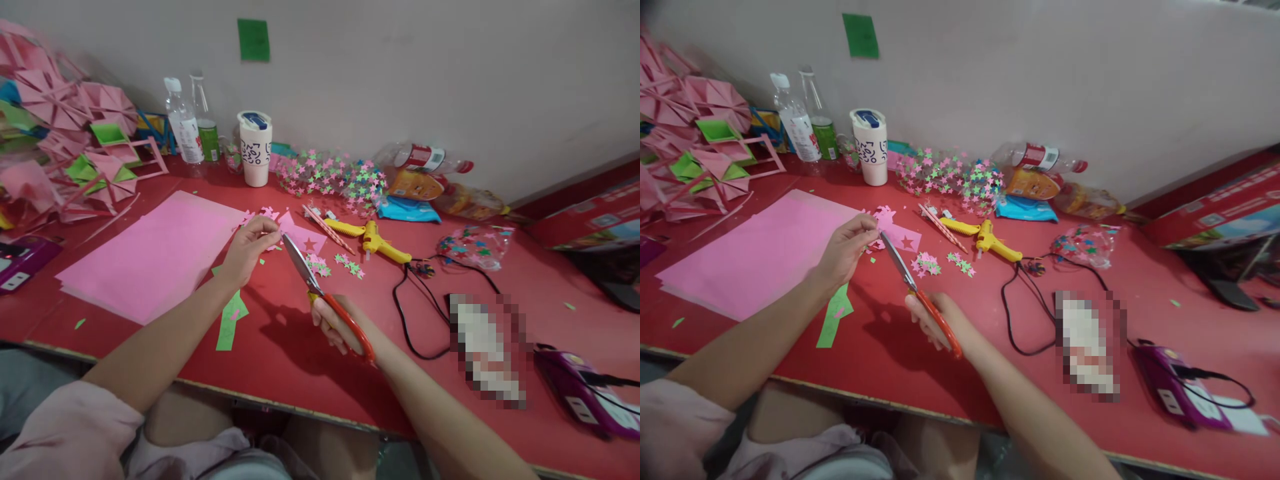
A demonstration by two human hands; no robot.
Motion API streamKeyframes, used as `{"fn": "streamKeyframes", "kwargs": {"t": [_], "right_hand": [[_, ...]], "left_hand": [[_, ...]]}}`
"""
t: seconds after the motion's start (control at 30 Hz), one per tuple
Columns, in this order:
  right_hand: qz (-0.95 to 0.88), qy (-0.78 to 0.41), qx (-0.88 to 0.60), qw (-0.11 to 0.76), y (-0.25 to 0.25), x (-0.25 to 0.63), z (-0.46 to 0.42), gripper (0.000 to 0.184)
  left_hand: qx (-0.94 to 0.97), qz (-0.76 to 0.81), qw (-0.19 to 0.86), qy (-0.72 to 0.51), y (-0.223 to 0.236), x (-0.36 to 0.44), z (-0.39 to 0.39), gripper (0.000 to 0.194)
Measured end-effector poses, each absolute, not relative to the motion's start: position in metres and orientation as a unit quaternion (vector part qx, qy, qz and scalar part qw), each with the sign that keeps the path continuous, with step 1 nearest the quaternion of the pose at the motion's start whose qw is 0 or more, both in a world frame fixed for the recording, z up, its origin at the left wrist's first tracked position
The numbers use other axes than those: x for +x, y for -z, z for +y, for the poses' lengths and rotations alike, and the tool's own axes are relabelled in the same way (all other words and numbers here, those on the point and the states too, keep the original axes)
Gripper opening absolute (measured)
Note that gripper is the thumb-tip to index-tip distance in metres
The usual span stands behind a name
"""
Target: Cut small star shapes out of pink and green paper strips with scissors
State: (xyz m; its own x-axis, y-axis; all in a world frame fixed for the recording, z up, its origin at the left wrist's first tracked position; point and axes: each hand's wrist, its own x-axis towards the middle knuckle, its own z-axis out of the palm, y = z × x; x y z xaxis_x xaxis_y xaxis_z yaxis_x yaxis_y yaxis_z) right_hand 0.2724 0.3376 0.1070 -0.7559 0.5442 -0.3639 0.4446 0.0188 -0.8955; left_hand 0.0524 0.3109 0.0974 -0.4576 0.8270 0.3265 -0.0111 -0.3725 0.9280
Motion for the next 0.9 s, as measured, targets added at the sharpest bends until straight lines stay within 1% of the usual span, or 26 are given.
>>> {"fn": "streamKeyframes", "kwargs": {"t": [0.1,0.3,0.53,0.7,0.9], "right_hand": [[-0.714,-0.607,-0.346,0.036,-0.106,0.272,0.338,0.055],[-0.698,-0.615,-0.362,0.048,-0.107,0.269,0.332,0.051],[-0.675,-0.616,-0.404,0.030,-0.108,0.264,0.327,0.050],[-0.682,-0.601,-0.415,0.046,-0.108,0.262,0.320,0.048],[-0.676,-0.614,-0.404,0.055,-0.106,0.263,0.321,0.051]], "left_hand": [[0.431,0.479,0.293,-0.707,-0.098,0.053,0.311,0.009],[0.384,0.469,0.354,-0.712,-0.099,0.058,0.309,0.009],[0.403,0.462,0.355,-0.706,-0.102,0.060,0.308,0.014],[0.392,0.455,0.368,-0.710,-0.104,0.062,0.306,0.013],[0.385,0.455,0.376,-0.709,-0.106,0.064,0.307,0.011]]}}
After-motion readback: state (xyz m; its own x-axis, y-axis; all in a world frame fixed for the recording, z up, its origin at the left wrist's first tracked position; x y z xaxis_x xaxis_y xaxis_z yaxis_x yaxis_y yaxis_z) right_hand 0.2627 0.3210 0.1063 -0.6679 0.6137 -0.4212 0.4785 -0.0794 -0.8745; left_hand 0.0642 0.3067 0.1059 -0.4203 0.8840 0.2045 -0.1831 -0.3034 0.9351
